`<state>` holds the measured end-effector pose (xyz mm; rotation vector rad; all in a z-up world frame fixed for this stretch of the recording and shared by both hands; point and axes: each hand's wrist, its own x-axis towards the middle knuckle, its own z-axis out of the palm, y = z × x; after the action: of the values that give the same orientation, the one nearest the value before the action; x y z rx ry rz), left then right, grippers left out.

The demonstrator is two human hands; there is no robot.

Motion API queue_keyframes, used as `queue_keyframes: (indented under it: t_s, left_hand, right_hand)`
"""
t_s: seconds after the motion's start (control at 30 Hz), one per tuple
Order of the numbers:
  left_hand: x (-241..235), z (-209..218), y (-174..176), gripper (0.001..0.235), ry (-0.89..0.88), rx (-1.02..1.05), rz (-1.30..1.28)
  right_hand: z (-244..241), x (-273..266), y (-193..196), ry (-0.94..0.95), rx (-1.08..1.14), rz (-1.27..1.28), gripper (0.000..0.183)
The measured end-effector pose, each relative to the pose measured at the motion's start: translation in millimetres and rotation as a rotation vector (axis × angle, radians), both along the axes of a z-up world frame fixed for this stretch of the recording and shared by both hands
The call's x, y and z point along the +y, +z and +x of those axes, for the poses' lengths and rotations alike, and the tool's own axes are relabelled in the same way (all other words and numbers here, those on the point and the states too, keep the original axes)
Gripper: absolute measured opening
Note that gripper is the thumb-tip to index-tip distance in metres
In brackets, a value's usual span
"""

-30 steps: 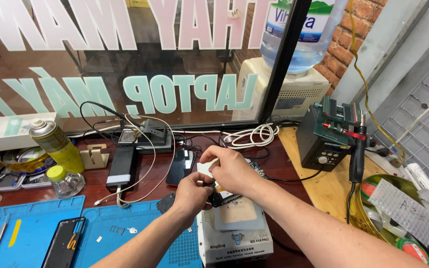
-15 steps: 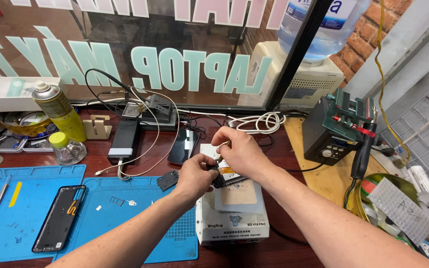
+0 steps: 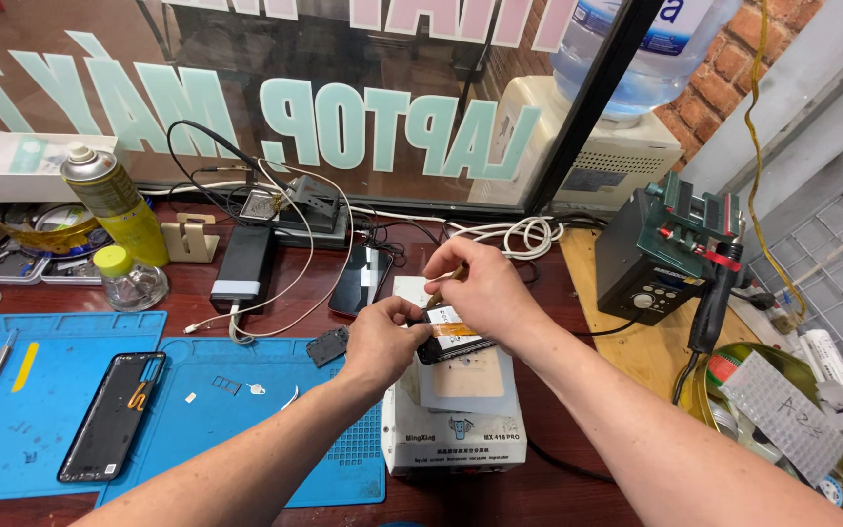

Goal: The person uses a small metal tool to scrape and clean the edges of a disassembled smartphone motherboard. They then place a black screen assembly onto the motherboard and press it into place.

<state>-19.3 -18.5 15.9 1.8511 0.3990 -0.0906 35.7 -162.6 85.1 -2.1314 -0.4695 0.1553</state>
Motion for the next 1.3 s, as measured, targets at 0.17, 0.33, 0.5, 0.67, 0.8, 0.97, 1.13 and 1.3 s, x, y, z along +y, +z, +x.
queue_keyframes:
  t_s: [0.17, 0.33, 0.5, 0.67, 0.8, 0.97, 1.13, 1.3]
  left_hand:
    - [3, -2, -1, 0.022, 0.022, -0.071, 0.108]
    - [27, -14, -13, 0.024, 0.173, -0.080, 0.109]
    - [74, -23, -36, 0.021, 0.237, 0.118, 0.135]
    - [111, -25, -67, 0.017, 0.315, 0.277, 0.113]
    - [131, -35, -103, 0.029, 0.364, 0.414, 0.157]
    - [181, -55, -146, 0.032, 0.659, 0.372, 0.434]
    - [262, -80, -161, 0.029, 1.008, 0.408, 0.422]
    - [283, -92, -151, 0.022, 0.939, 0.420, 0.452]
  right_hand:
    - [-5, 0, -1, -0.008, 0.077, 0.189, 0.015]
    - [-10, -3, 3, -0.202, 0.175, 0.370, 0.018]
    - [-12, -11, 6, -0.231, 0.148, 0.289, 0.015]
    - [-16, -17, 4, -0.269, 0.172, 0.328, 0.009]
    - [-17, -22, 5, -0.276, 0.157, 0.351, 0.009]
    - [-18, -21, 3, -0.276, 0.100, 0.304, 0.007]
    - [-17, -5, 0, -0.215, -0.025, 0.216, 0.006]
    - [-19, 5, -2, -0.179, -0.055, 0.188, 0.006]
